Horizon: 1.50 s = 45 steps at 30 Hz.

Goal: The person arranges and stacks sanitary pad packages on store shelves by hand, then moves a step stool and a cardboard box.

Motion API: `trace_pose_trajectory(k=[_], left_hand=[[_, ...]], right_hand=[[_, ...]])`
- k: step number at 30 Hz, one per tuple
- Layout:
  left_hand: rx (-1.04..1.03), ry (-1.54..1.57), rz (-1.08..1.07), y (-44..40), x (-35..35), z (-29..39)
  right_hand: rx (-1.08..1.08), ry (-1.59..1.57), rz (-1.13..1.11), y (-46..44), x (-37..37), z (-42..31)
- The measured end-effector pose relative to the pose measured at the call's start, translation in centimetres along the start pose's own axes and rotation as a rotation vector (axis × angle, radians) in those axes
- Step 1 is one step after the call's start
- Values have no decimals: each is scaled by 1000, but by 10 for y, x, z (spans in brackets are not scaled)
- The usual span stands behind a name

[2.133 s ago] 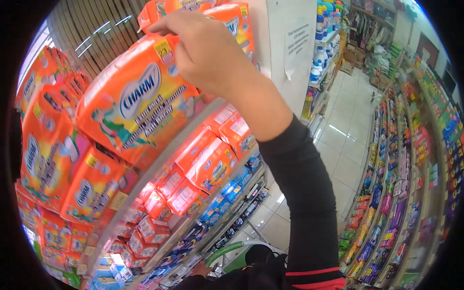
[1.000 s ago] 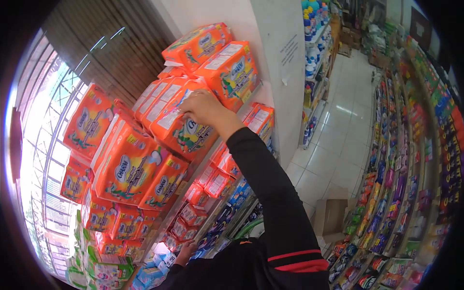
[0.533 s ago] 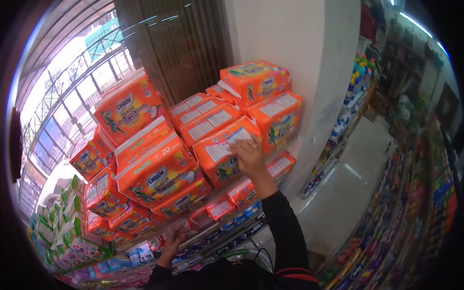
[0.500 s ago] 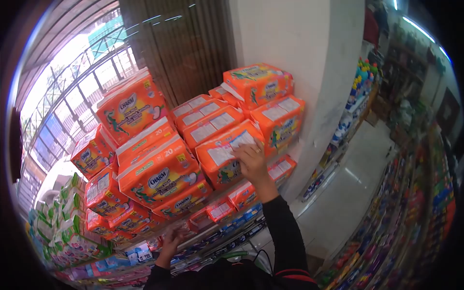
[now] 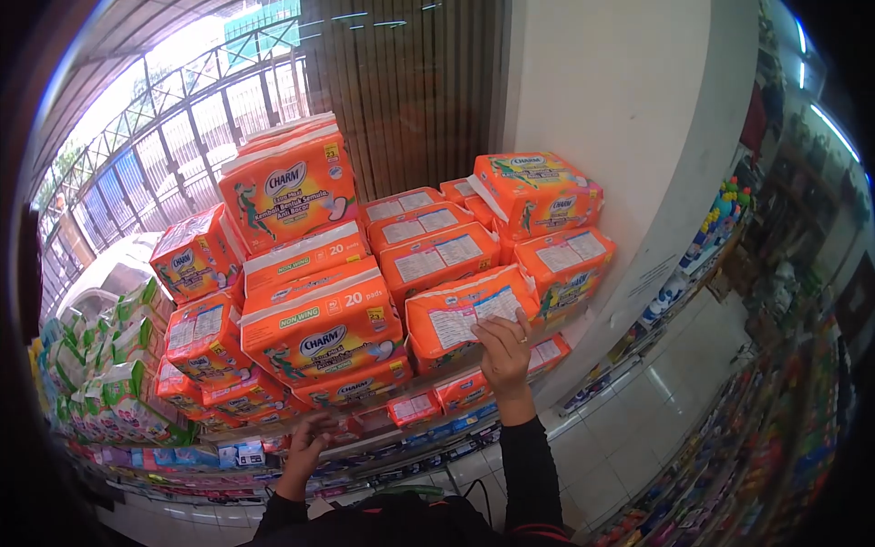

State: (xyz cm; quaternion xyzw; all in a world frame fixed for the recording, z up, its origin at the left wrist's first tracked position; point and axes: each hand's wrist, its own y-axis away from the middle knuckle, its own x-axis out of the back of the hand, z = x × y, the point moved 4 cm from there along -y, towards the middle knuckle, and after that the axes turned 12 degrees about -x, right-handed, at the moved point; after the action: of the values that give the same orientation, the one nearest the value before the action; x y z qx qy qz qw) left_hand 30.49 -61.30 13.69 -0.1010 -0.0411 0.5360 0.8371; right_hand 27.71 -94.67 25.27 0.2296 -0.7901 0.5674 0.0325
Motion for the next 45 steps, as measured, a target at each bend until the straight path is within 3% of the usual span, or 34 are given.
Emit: trace_pose_trajectory(k=[8, 21, 32, 36, 42, 45], left_hand=[[6, 53, -60, -17, -27, 7], [-98, 10, -262, -29, -70, 20], [-539, -407, -302, -46, -118, 43], [-518, -426, -332, -40, -147, 42], [-347, -113, -470, -33, -182, 34], [-369, -182, -503, -34, -185, 25]], right_hand=[[54, -26, 92, -20, 30, -10], [89, -12, 38, -21, 30, -13], [79, 34, 37, -12, 65, -26], [43, 61, -32, 9, 80, -27], [1, 54, -138, 37, 86, -29], [13, 56, -157, 42, 88, -32]])
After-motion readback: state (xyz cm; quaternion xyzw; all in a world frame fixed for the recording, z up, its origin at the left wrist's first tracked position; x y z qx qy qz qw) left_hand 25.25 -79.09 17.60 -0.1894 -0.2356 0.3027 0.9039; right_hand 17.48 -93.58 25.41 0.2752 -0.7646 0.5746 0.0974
